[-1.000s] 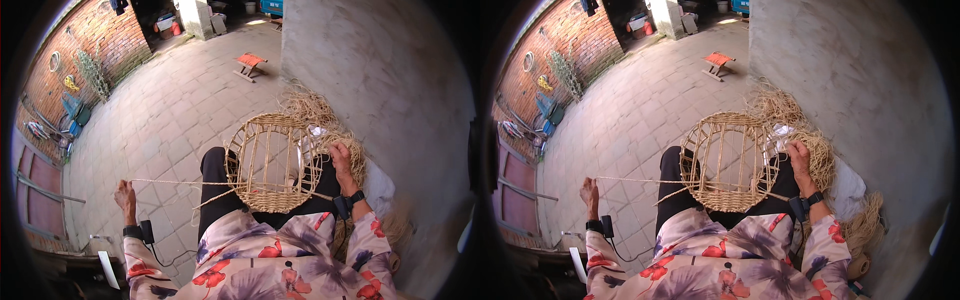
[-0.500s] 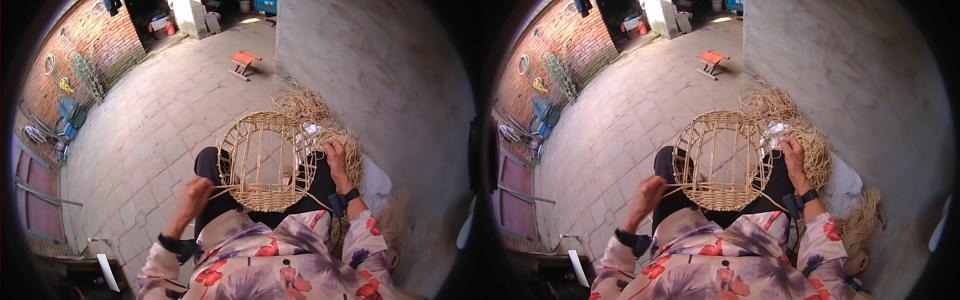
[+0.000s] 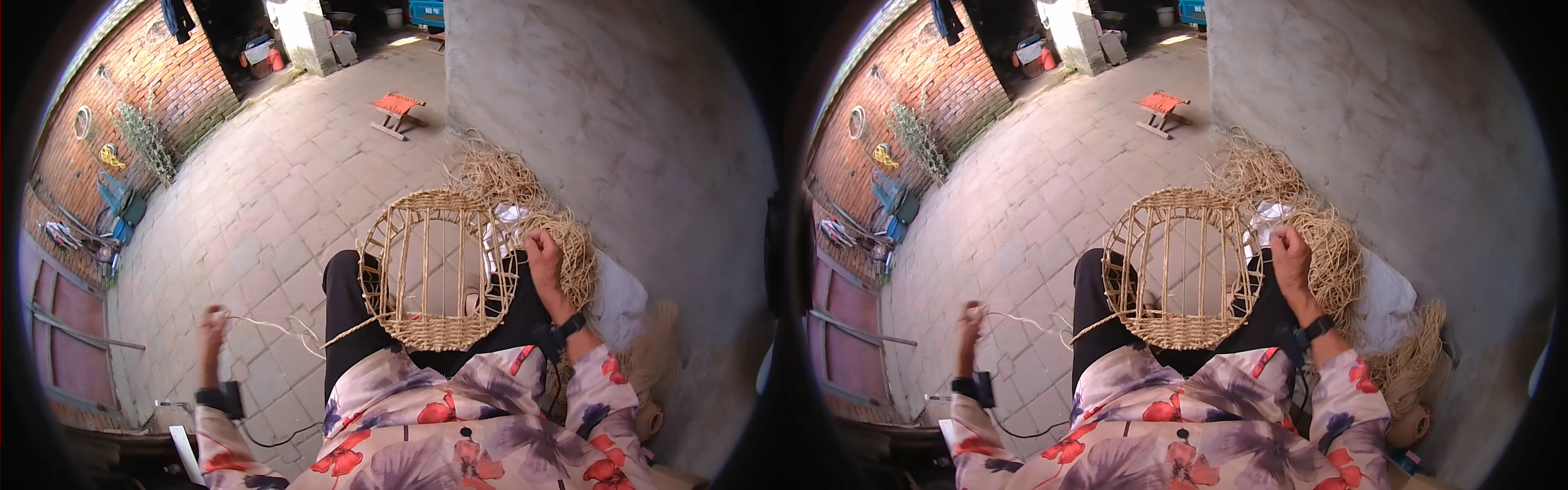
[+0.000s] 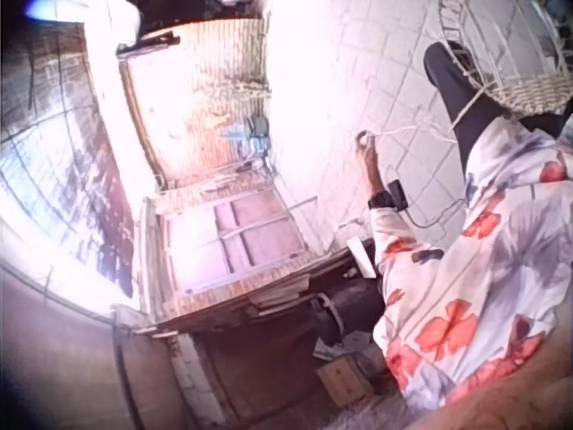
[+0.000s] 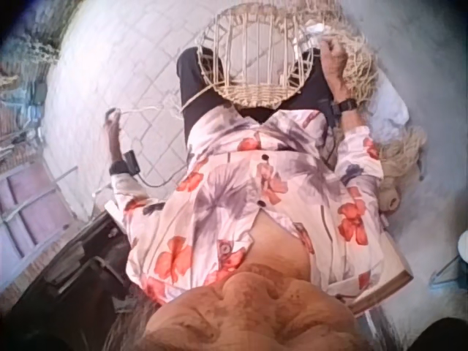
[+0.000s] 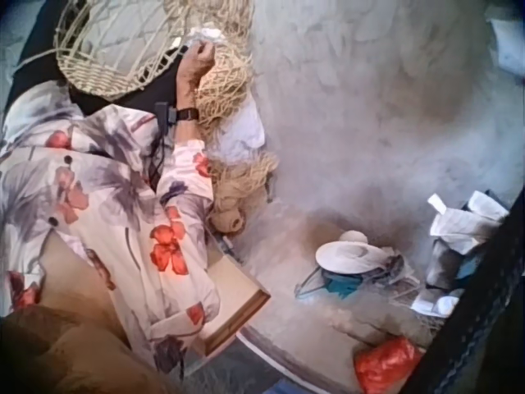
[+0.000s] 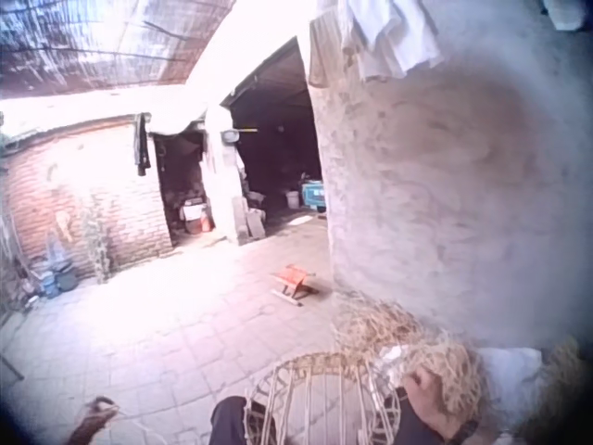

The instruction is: The person is weaving a structural frame for a basket using long flexible natural fibers or strips.

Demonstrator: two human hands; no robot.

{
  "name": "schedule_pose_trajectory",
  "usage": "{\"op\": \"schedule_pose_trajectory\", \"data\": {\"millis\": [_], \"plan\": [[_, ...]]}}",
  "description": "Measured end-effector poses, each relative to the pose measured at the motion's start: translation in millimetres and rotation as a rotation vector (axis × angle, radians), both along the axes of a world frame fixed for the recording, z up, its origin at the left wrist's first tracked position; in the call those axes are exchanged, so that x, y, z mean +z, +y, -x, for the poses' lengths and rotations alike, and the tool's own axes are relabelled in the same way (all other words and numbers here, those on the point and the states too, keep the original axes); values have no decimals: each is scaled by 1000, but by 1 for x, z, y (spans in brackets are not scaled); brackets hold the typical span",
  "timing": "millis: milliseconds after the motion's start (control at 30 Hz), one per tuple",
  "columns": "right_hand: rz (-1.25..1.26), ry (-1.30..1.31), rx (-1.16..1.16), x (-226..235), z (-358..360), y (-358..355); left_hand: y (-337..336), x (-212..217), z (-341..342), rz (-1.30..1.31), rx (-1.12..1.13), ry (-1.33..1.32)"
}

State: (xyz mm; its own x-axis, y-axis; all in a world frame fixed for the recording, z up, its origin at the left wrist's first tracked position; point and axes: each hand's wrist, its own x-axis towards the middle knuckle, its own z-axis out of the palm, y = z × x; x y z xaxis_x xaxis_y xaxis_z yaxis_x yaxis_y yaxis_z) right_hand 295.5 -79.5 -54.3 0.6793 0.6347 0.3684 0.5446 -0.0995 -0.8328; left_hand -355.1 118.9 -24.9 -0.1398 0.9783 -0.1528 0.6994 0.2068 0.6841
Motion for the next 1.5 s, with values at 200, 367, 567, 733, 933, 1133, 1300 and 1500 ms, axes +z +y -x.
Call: {"op": "schedule_pose_trajectory", "data": {"millis": [200,367,567,733,933,1133,1300,1500], "plan": [[-23,-312,708,67,129,-1,-113,31,-214,-358,-733,-98],[330,-628,858,59,177,4,-129,31,-238,-405,-780,19],[41,-164,882,56,144,-2,-117,16,-226,-180,-721,-162],[227,-140,765,61,123,-31,-113,17,-226,-171,-696,-150],[239,-224,814,59,126,-33,-110,18,-228,-337,-702,-59],[262,-124,703,70,130,-32,-87,1,-185,-69,-350,-558],[319,-66,706,74,140,-20,-89,2,-168,-293,-328,-377],[268,-132,842,84,175,11,-124,10,-227,-455,-595,-227]]}}
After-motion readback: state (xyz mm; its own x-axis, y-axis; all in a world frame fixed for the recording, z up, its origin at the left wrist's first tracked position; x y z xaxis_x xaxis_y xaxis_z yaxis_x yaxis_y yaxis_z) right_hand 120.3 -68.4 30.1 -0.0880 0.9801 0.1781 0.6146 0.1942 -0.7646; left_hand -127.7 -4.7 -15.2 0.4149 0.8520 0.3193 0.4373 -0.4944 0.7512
